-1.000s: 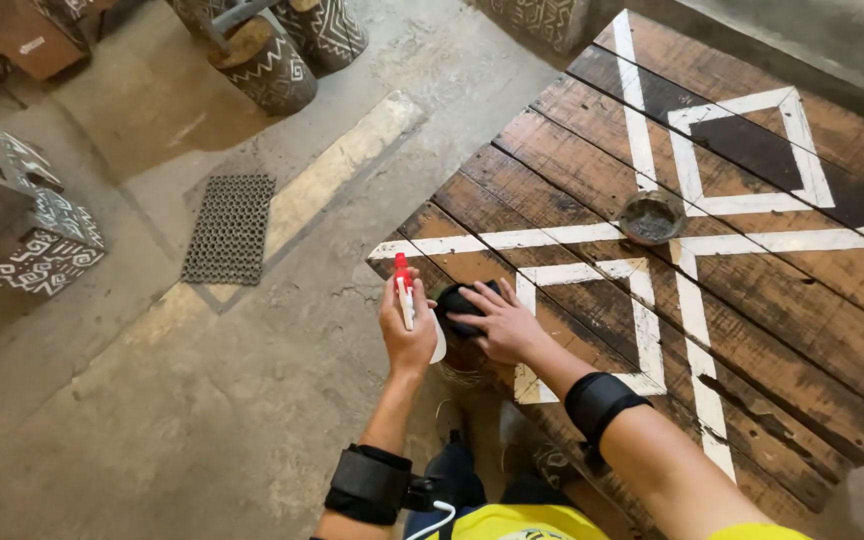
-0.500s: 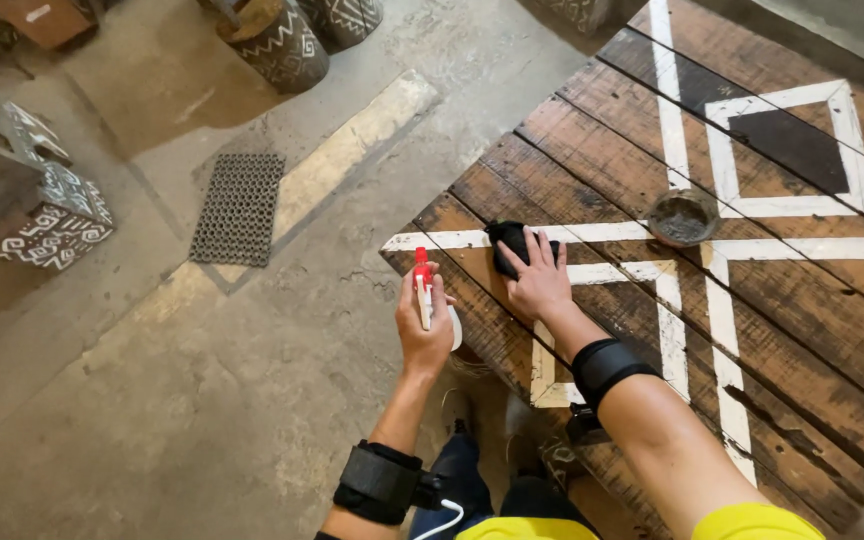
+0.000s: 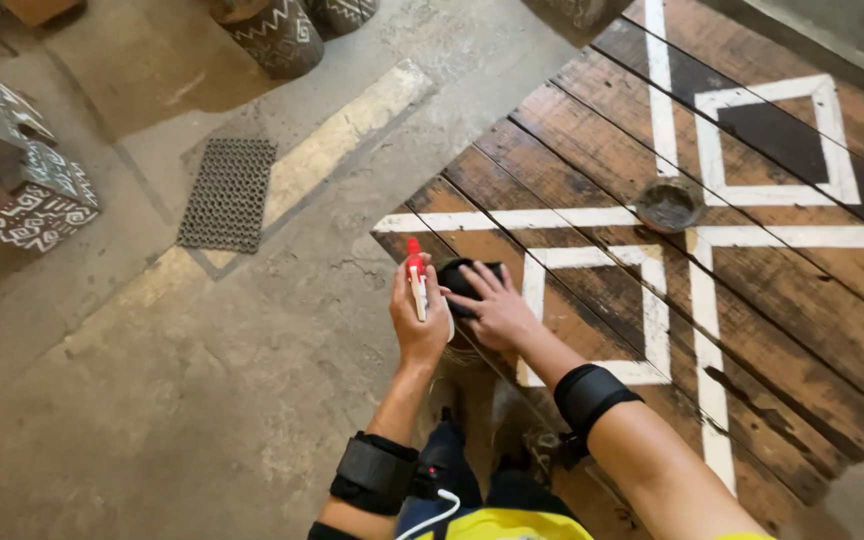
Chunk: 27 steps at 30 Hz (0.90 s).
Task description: The person wipes the surface of a wooden table with a cloth while holding a spray bottle, then moves to wipe a small wooden stool, and finally wipes another wooden table with a different geometric pattern. The person uses a cloth to clean the surfaces.
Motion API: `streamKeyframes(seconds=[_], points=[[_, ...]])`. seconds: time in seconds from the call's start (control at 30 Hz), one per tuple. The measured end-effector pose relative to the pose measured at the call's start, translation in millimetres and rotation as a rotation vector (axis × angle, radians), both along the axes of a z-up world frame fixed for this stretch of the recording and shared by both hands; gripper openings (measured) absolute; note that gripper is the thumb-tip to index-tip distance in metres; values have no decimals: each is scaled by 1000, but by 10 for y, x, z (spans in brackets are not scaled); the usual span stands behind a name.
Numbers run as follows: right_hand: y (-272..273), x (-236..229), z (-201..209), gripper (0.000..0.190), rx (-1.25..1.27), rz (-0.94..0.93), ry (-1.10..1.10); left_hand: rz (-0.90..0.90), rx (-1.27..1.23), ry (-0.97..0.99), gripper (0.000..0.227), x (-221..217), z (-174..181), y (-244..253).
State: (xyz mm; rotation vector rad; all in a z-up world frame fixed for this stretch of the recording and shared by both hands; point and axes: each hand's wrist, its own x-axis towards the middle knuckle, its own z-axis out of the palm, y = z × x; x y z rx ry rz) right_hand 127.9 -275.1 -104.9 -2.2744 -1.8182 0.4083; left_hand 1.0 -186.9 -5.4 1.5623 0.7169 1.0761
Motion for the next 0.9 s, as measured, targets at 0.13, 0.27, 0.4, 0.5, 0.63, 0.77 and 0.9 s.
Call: streamKeyframes(seconds=[0.13, 0.27, 0.4, 0.5, 0.63, 0.77, 0.9], points=[[-337, -152, 210, 63, -47, 58, 8, 19, -36, 104, 25, 37, 6, -221], [-556, -187, 361, 58, -33, 77, -4, 45, -12, 80, 23, 59, -33, -359], [-535, -45, 305, 51, -41, -4, -22, 52, -51, 105, 23, 156, 22, -396], [-461, 144, 264, 63, -104, -106, -48, -3, -45, 13, 23, 267, 47, -416], [-479, 469, 173, 60, -147, -201, -52, -34, -55, 33, 21, 407, 67, -532], [-506, 505, 133, 64, -150, -228, -51, -40, -40, -1, 23, 522, 80, -600], [-508, 535, 114, 69, -152, -262, -57, -36, -41, 42, 25, 544, 42, -627]])
